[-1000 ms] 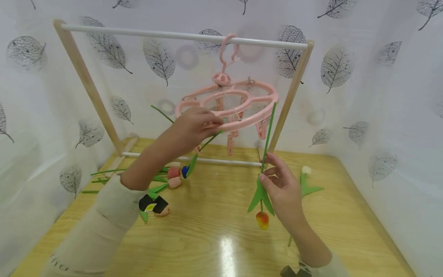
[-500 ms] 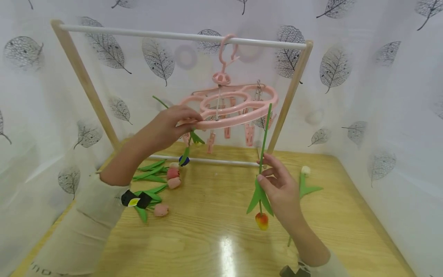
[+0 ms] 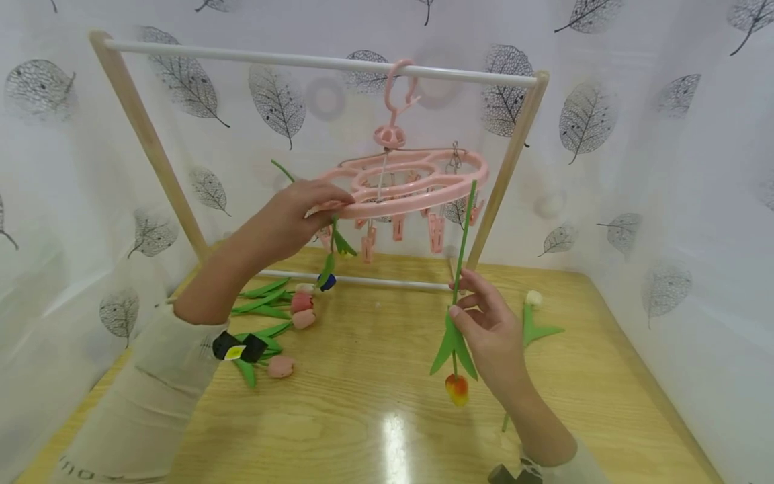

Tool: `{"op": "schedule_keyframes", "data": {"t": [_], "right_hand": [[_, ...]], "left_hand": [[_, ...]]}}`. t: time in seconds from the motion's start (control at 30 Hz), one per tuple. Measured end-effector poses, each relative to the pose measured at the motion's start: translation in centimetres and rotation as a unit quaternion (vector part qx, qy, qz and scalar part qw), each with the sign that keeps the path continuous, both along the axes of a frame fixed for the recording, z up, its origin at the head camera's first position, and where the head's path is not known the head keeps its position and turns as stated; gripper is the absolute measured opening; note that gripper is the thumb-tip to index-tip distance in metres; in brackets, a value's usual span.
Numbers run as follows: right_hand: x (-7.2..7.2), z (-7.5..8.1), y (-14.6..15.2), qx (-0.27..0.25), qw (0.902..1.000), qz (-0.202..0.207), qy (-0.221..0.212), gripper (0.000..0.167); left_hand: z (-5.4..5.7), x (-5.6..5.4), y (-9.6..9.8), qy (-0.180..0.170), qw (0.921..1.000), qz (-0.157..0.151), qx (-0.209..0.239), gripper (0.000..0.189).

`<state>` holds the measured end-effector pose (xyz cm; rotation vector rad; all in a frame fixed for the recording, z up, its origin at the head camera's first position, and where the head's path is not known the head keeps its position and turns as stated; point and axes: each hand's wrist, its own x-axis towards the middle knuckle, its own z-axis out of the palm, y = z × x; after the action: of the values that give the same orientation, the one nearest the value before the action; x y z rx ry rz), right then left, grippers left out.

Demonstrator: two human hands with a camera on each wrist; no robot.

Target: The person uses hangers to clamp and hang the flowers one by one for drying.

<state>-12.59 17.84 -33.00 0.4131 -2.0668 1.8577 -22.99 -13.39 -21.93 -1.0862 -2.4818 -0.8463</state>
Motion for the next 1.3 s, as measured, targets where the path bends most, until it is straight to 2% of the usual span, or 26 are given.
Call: {"op": "schedule_keyframes", "data": {"t": [0.1,0.2,0.27,0.33,0.37,0.4,0.47,0.5,0.57,0.63,0.7,0.77,0.87,0.97,1.13,1.2,1.3], "right_hand": [[0.0,0.0,0.0,0.0,1.0,-0.001,0.001,0.054],[-0.1,-0.1,0.1,0.001,1.0,-0.002,0.005,0.054],[-0.1,-0.1,0.2,0.002,1.0,-0.004,0.007,0.053],[-0.1,-0.1,0.2,0.002,0.9999,-0.007,0.008,0.053],[-0.1,-0.1,0.2,0.001,0.9999,-0.007,0.009,0.053],[-0.1,-0.1,0.2,0.001,0.9999,-0.007,0.008,0.053],[-0.1,-0.1,0.2,0.0,1.0,-0.007,0.006,0.053],[0.0,-0.1,0.2,0.0,1.0,-0.006,0.005,0.053],[0.0,-0.1,0.2,0.001,1.0,-0.008,0.002,0.054],[0.0,0.0,0.2,0.002,1.0,-0.009,0.0,0.054],[0.0,0.1,0.1,0.006,0.9999,-0.009,0.0,0.054],[0.0,0.1,0.1,0.008,0.9999,-0.007,0.0,0.053],[-0.1,0.1,0.1,0.008,1.0,-0.005,0.001,0.053],[-0.1,0.1,0.1,0.005,0.9999,-0.002,0.01,0.054],[-0.2,0.0,0.1,0.006,0.9997,0.007,0.021,0.054],[-0.2,0.0,0.2,0.008,0.9998,0.005,0.017,0.053],[-0.2,-0.1,0.2,0.009,0.9998,0.003,0.015,0.053]], "left_hand": [[-0.4,0.3,-0.2,0.007,0.9997,0.019,0.014,0.035],[-1.6,0.9,-0.3,0.048,0.9948,0.046,0.077,0.034],[-3.0,1.4,-0.1,0.104,0.982,0.048,0.151,0.03],[-4.6,2.2,0.6,0.156,0.9613,0.04,0.223,0.025],[-5.5,2.6,1.0,0.177,0.9517,0.027,0.249,0.023],[-6.4,3.0,1.6,0.193,0.9429,0.012,0.271,0.022],[-8.1,3.9,3.0,0.202,0.9352,-0.009,0.291,0.018],[-8.9,4.2,3.7,0.194,0.9366,-0.014,0.291,0.017],[-10.4,4.6,5.1,0.166,0.9446,-0.022,0.282,0.02],[-11.6,4.7,6.2,0.117,0.9534,-0.008,0.278,0.027],[-12.1,4.7,7.0,0.061,0.9584,0.015,0.278,0.039],[-12.3,4.5,7.5,0.014,0.9579,0.037,0.284,0.048],[-11.9,4.1,8.0,-0.022,0.954,0.055,0.294,0.053],[-11.5,3.2,8.5,-0.018,0.9493,0.047,0.31,0.054],[-11.1,1.9,9.4,0.019,0.9274,0.023,0.373,0.052],[-11.1,1.6,9.7,0.022,0.9188,0.016,0.394,0.048],[-11.3,1.4,9.9,0.002,0.9114,0.013,0.411,0.04]]}}
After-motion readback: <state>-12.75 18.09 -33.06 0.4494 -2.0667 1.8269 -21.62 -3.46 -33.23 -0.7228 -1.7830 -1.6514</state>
